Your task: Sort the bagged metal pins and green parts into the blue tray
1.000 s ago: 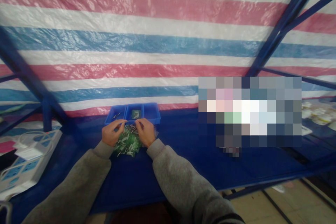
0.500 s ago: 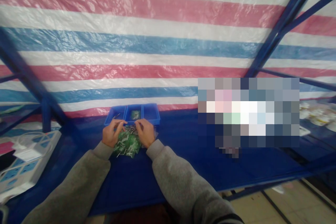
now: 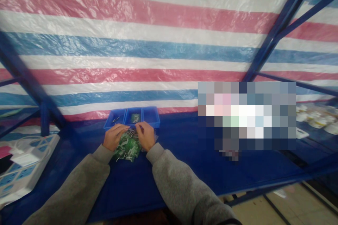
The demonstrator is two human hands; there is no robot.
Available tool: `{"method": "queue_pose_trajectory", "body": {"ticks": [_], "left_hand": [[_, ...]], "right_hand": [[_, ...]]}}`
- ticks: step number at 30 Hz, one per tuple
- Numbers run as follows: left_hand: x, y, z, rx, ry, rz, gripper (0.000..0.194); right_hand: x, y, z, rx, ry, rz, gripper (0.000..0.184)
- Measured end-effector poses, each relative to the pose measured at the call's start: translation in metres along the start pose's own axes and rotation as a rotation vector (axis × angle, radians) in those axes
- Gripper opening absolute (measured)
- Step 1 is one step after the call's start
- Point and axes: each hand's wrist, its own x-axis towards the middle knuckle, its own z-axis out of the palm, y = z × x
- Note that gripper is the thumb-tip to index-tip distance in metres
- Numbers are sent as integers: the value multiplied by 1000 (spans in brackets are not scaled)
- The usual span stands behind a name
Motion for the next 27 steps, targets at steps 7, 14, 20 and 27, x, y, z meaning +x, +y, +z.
{"method": "queue_pose_trajectory", "body": {"ticks": [7,14,20,27], "left_hand": [[-1,0,3,-41,-26,-181,29],[2,11,0,-129,-74,-255,28],[3,12,-1,-88,-38,-206,26],[4,10,-2,45,-28,-125,27]], "right_hand": [[0,-1,0,22,-40,-13,24],[-2,-1,2,67,-170,-73,18],[-2,-1,2,44,-122,-60,24],[-2,-1,1,68,-105,-10,24]]}}
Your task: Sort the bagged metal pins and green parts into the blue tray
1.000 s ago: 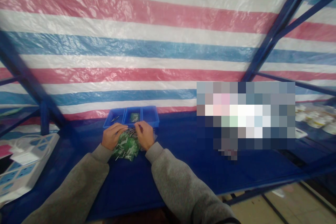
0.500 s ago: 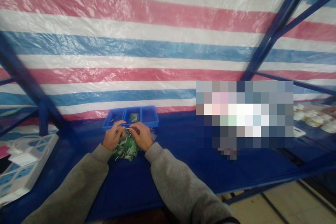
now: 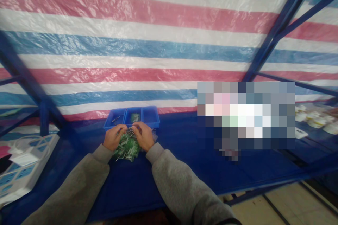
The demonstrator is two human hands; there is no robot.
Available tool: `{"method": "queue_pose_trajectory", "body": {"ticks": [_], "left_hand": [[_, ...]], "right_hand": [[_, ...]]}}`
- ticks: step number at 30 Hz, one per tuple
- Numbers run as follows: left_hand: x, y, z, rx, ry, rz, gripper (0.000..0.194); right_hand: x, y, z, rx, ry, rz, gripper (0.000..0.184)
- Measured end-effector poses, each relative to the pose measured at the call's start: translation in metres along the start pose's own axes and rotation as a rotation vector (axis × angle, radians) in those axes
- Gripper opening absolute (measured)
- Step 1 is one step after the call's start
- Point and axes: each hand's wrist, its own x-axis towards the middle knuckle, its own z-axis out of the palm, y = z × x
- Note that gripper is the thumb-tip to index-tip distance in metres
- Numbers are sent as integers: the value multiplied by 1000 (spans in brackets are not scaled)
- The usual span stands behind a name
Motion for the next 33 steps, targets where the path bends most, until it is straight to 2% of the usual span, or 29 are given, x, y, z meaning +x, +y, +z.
{"method": "queue_pose_trajectory", "body": {"ticks": [7,17,25,33], "left_hand": [[0,0,-1,47,-99,-29,34],[-3,-3,4,9,-22,62,25],[-2,-3,1,41,31,10,25],[-2,1,1,-35,3,49,20]], "right_hand": [[-1,-1,2,-9,-54,-59,18],[0,5,1,-73,14,-25,28],[-1,4,2,-40,0,-53,20],[1,7,2,-106,31,-33,30]]}}
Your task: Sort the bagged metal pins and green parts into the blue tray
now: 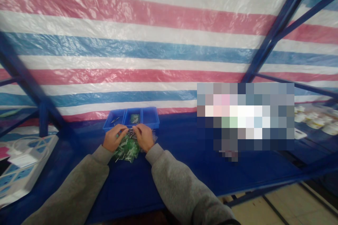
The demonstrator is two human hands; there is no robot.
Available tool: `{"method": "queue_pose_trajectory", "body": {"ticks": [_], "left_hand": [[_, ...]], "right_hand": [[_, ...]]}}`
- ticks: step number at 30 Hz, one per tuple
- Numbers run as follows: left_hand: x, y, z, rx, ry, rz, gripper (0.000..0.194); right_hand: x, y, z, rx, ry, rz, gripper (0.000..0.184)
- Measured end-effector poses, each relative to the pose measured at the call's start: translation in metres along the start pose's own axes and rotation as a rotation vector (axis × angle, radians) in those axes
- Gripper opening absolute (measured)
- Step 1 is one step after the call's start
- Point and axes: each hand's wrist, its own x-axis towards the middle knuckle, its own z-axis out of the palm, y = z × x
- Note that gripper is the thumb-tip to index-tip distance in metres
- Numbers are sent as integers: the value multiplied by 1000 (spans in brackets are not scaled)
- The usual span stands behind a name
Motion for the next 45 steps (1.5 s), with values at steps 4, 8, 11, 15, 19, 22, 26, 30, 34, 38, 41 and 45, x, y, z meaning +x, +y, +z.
{"method": "queue_pose_trajectory", "body": {"ticks": [4,8,11,15,19,22,26,30,34,38,41,45], "left_hand": [[1,1,-1,-27,8,5,21],[1,-1,-1,-28,-11,4,20],[1,-2,-1,-27,-30,-11,22],[1,-3,-1,-75,-34,-100,24],[2,-5,2,-224,58,-240,19],[3,-4,4,-335,93,-314,20],[4,-1,4,-488,141,-362,20],[3,-2,2,-475,137,-343,16],[2,-5,0,-176,122,-207,15],[3,-7,0,-37,102,-27,18],[2,-7,0,-39,108,-46,19],[1,-6,0,-61,137,-150,21]], "right_hand": [[0,-3,-2,24,-7,8,27],[0,-3,-2,71,-9,-1,20],[0,-3,-1,76,-22,-9,18],[0,-3,-2,50,-43,-28,20],[0,-4,-2,14,-68,-53,24],[1,-2,-2,-11,-91,-55,28],[2,1,-1,-32,-72,-17,30],[2,1,-1,-35,-49,6,29],[2,0,-2,-17,-35,0,29],[2,-2,-4,-1,23,8,28],[2,-4,-4,29,54,18,24],[1,-5,-3,74,-44,-29,17]]}}
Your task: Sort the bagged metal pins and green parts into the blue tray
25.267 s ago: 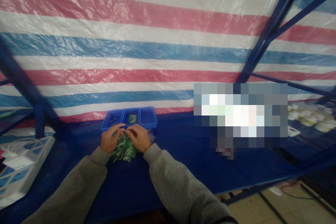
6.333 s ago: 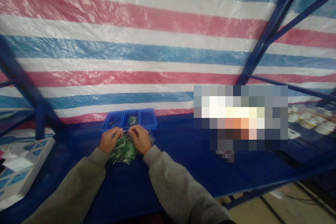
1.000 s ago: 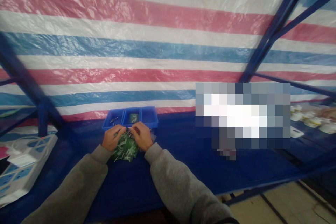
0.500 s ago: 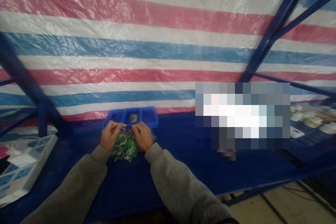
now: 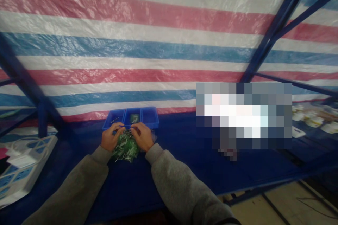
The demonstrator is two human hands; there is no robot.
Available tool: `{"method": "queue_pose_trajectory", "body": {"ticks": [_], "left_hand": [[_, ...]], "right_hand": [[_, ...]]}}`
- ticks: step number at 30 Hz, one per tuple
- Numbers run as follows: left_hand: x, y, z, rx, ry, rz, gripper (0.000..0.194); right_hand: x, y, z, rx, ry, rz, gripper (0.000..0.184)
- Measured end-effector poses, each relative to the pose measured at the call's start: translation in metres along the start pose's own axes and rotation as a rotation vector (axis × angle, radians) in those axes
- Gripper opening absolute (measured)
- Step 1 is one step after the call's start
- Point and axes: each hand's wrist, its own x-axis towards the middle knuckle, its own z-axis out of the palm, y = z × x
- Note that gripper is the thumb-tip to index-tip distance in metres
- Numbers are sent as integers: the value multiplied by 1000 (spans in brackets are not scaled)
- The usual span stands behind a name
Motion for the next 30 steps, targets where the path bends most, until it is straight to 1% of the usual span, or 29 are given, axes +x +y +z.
{"method": "queue_pose_trajectory", "body": {"ticks": [3,10,13,16,19,22,26,30], "left_hand": [[-1,1,0,3,14,-15,18],[-1,6,-1,-1,14,-25,17],[0,7,-1,-18,-25,-32,20],[1,6,-1,-20,-57,10,20],[1,6,0,18,-48,61,22],[1,6,-1,62,-43,77,23],[1,6,-1,73,-43,72,23],[1,6,-3,-10,-32,15,19]], "right_hand": [[-1,-1,0,11,-63,-28,17],[-3,-2,1,21,-128,-53,16],[-2,-1,1,7,-95,-32,18],[-2,-1,0,-8,-43,0,20],[-1,0,-1,-23,-37,2,21],[-2,-1,0,-49,-45,-7,23],[-3,-2,1,-65,-52,-15,25],[-3,-4,0,-46,-51,-8,25]]}}
